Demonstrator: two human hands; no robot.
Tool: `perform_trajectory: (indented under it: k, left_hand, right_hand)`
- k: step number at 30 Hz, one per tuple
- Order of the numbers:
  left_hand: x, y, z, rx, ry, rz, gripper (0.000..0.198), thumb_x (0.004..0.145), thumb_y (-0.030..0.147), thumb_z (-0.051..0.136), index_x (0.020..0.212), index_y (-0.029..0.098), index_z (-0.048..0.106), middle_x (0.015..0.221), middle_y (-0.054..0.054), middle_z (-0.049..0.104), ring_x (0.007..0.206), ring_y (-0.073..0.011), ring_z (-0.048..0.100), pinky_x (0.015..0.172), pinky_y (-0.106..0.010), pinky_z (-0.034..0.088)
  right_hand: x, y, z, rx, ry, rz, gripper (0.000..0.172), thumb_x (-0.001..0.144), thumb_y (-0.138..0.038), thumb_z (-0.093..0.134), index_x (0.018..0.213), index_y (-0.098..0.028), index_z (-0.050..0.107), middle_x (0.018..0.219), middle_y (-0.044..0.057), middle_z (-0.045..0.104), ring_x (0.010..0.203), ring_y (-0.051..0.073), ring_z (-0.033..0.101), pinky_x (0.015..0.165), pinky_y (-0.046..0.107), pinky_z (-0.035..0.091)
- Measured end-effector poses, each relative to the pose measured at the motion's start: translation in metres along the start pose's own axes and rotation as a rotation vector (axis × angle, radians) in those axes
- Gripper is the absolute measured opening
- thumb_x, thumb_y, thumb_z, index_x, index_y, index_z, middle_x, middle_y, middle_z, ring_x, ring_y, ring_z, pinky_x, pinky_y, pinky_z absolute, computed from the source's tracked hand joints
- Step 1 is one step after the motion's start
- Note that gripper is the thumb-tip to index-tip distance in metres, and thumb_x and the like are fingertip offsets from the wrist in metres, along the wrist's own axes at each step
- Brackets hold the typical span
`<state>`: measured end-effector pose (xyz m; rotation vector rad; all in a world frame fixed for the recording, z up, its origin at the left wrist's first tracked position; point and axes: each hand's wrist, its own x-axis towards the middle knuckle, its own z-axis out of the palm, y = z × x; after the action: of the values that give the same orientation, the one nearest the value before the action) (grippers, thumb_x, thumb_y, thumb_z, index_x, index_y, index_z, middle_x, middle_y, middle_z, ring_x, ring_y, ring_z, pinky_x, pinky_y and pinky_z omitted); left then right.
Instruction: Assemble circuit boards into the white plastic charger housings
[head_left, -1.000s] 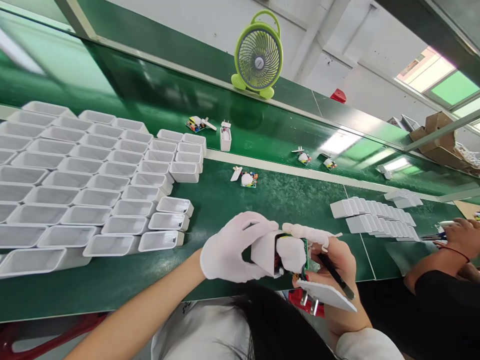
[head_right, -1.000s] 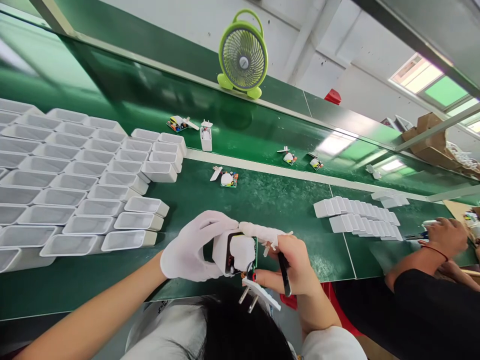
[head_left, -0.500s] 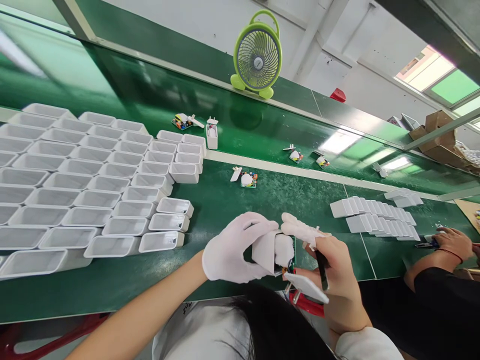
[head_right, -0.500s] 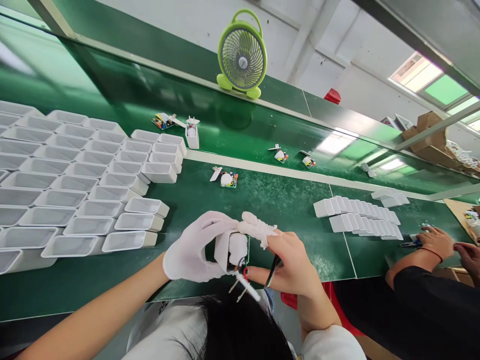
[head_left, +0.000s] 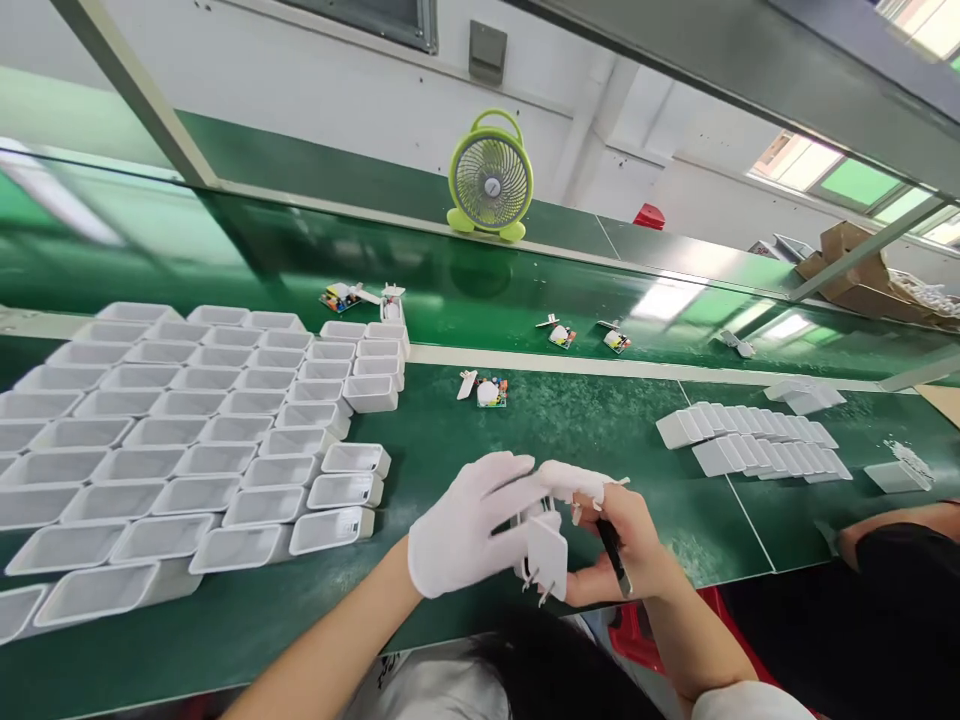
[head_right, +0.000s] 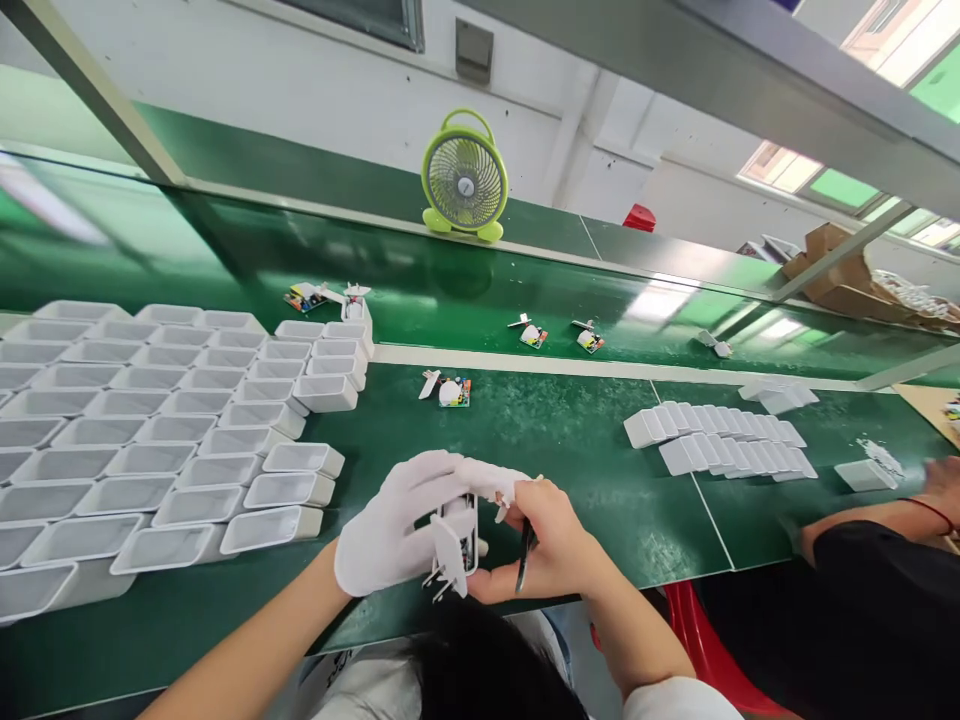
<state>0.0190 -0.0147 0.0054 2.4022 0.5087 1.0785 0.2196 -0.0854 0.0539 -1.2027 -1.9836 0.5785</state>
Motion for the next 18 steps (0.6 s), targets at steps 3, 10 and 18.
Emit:
perform_trajectory:
  k: [3, 10, 18]
  left_hand:
    - [0.0, 0.001, 0.001, 0.036, 0.015, 0.074, 0.006, 0.091, 0.021, 0.06, 0.092, 0.022, 0.066, 0.094, -0.005, 0.073, 0.079, -0.0192, 0.067, 0.078, -0.036, 0.057]
    - [-0.002, 0.009, 0.013, -0.229, 0.273, -0.483, 0.059, 0.065, 0.038, 0.087, 0.114, 0.022, 0.059, 0.106, -0.007, 0.067, 0.09, -0.0253, 0.069, 0.08, -0.042, 0.059]
    - [0.01, 0.002, 0.022, -0.373, 0.245, -0.86, 0.038, 0.063, 0.028, 0.08, 0.094, 0.02, 0.059, 0.078, 0.002, 0.06, 0.073, -0.0191, 0.059, 0.073, -0.035, 0.051]
  right_hand:
    - [0.009, 0.007, -0.008, 0.09, -0.116, 0.02, 0.049, 0.074, -0.052, 0.081, 0.104, -0.02, 0.059, 0.065, -0.01, 0.024, 0.056, 0.008, 0.021, 0.048, 0.024, 0.019]
    - [0.108, 0.099, -0.04, -0.491, -0.054, 0.484, 0.047, 0.091, -0.053, 0.065, 0.119, -0.016, 0.061, 0.081, 0.001, 0.061, 0.07, 0.015, 0.054, 0.065, 0.028, 0.045]
    - [0.208, 0.169, -0.032, -0.68, -0.138, 0.548, 0.037, 0.098, -0.038, 0.064, 0.129, -0.017, 0.06, 0.128, 0.01, 0.063, 0.108, 0.024, 0.066, 0.091, 0.045, 0.058]
